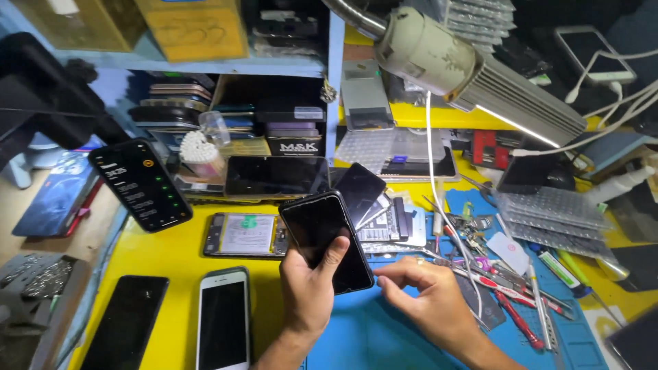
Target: Disassembling a mobile phone to access internal components using prying tools and hands.
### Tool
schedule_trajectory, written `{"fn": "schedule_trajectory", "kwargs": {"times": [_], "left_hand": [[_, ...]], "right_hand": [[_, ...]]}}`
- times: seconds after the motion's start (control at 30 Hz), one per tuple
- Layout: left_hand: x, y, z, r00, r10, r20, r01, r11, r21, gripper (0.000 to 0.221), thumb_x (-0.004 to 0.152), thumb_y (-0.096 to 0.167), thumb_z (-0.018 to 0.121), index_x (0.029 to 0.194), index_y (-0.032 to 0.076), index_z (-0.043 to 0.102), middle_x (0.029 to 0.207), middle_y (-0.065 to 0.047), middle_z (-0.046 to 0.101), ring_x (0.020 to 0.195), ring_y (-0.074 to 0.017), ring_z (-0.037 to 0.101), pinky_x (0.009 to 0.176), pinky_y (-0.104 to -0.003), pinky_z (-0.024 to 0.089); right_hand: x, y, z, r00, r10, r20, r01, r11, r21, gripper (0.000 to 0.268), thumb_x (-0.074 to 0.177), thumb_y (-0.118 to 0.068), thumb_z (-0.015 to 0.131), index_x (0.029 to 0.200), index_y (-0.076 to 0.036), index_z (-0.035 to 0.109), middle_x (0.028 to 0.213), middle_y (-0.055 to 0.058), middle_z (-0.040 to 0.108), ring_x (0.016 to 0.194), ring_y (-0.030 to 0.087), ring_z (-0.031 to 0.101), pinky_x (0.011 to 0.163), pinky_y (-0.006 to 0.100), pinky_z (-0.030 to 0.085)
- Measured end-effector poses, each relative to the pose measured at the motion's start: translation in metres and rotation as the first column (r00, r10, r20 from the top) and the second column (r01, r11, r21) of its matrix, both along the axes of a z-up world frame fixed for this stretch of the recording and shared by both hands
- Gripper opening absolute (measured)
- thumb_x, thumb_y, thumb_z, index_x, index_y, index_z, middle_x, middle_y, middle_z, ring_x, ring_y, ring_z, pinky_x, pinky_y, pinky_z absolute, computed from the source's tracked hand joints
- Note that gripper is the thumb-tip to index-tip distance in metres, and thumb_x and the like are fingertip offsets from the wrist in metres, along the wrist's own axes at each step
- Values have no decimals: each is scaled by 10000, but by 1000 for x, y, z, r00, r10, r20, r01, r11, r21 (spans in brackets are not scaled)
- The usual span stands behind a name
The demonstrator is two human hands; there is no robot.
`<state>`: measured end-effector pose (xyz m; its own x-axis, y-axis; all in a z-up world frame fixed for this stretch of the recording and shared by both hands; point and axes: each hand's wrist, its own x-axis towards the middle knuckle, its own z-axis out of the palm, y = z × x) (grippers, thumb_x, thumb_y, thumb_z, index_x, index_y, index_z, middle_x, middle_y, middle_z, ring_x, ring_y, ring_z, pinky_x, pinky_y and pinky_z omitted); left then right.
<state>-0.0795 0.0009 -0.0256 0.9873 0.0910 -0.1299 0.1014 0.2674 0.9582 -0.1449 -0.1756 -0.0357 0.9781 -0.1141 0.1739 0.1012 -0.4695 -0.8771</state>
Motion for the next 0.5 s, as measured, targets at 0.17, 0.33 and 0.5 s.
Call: {"fn": "schedule_trajectory", "kwargs": {"times": [0.17,0.33,0.5], "left_hand": [[-11,-7,-3,997,-53,-54,59,990,128,369,714,286,863,1016,79,817,964,-77,887,903,-147,828,834,-265,622],[-19,-18,-22,995,-100,-6,100,991,85,227,744,160,869,936,46,826,926,-104,882,828,-153,833,777,-284,679],[-16,-18,-15,995,-63,-73,83,941,328,305,679,288,902,915,103,849,907,-47,894,819,-107,846,744,-249,654]], "right_hand": [[-1,2,-7,1000,-22,-4,22,999,-33,43,802,-128,786,819,-117,824,710,-22,785,596,65,690,570,214,561],[-5,1,-21,999,-51,-17,48,991,-124,84,722,-77,752,734,-155,721,644,-57,721,575,69,659,562,223,543],[-6,2,-25,994,-52,-101,47,998,-50,143,668,-32,740,682,-132,639,616,-36,679,532,69,609,505,227,513]]}}
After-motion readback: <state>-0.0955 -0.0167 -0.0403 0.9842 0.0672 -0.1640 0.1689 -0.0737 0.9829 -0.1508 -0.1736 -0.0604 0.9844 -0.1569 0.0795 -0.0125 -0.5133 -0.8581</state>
